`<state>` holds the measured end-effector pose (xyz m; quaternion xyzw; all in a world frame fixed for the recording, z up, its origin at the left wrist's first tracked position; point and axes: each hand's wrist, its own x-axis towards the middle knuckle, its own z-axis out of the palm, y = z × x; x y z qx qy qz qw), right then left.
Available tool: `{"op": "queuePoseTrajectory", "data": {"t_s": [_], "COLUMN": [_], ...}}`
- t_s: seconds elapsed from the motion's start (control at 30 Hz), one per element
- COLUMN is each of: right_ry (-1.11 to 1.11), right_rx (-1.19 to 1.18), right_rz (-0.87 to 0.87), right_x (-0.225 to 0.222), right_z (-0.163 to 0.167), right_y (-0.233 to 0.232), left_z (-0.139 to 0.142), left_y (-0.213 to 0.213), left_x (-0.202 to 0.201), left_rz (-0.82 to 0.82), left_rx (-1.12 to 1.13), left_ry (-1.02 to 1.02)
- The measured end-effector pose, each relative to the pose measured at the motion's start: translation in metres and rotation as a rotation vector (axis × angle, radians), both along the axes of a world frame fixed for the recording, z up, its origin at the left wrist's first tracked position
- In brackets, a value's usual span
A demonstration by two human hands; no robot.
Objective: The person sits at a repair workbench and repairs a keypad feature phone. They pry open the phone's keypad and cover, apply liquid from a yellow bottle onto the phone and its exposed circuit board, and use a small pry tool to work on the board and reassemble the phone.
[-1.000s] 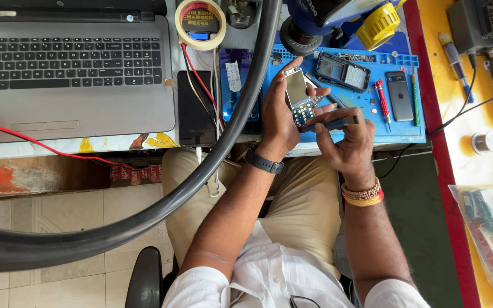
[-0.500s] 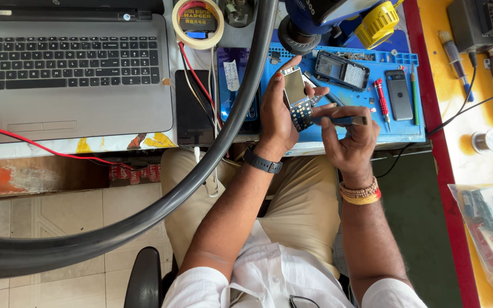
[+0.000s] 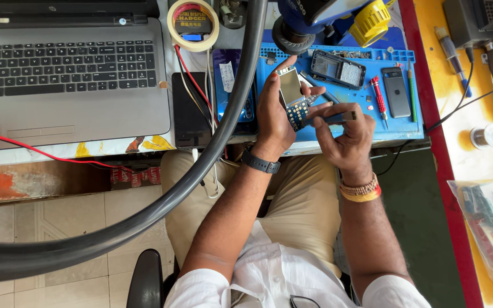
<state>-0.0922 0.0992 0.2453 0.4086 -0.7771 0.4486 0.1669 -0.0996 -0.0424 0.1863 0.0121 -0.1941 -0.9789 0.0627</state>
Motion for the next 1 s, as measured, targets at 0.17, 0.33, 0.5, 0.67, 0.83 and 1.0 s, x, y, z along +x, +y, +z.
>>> {"op": "queuePoseTrajectory", "data": {"t_s": [0.17,0.33,0.5,0.67,0.83,1.0], "right_ry": [-0.053,-0.051,-0.060,-0.091,-0.067,0.033], "right_rx": [-0.033,-0.019,-0.021,-0.131,-0.061,0.010], "right_rz": [-0.047,-0.065,-0.063,-0.059,-0.038,-0.118], "right_x": [0.002,0.000,-0.002,-0.003,-0.002,-0.003], "right_z": [-0.002,-0.003,-0.006,-0.007,0.000,0.002], "right_y": [0.002,0.009,0.013,0.004,0.004,0.004], "left_z": [-0.002,0.000,0.003,0.000,0.001,0.000], "left_y": [0.003,0.001,0.001,0.002,0.003,0.002], "left_x": [-0.002,0.000,0.001,0.001,-0.002,-0.002], "left_rz": [0.074,0.033,0.014,0.049,0.089,0.012], "left_rx": [-0.046,0.021,0.017,-0.048,-0.081,0.002], "left_ry": [0.060,0.046,0.028,0.045,0.081,0.008]}}
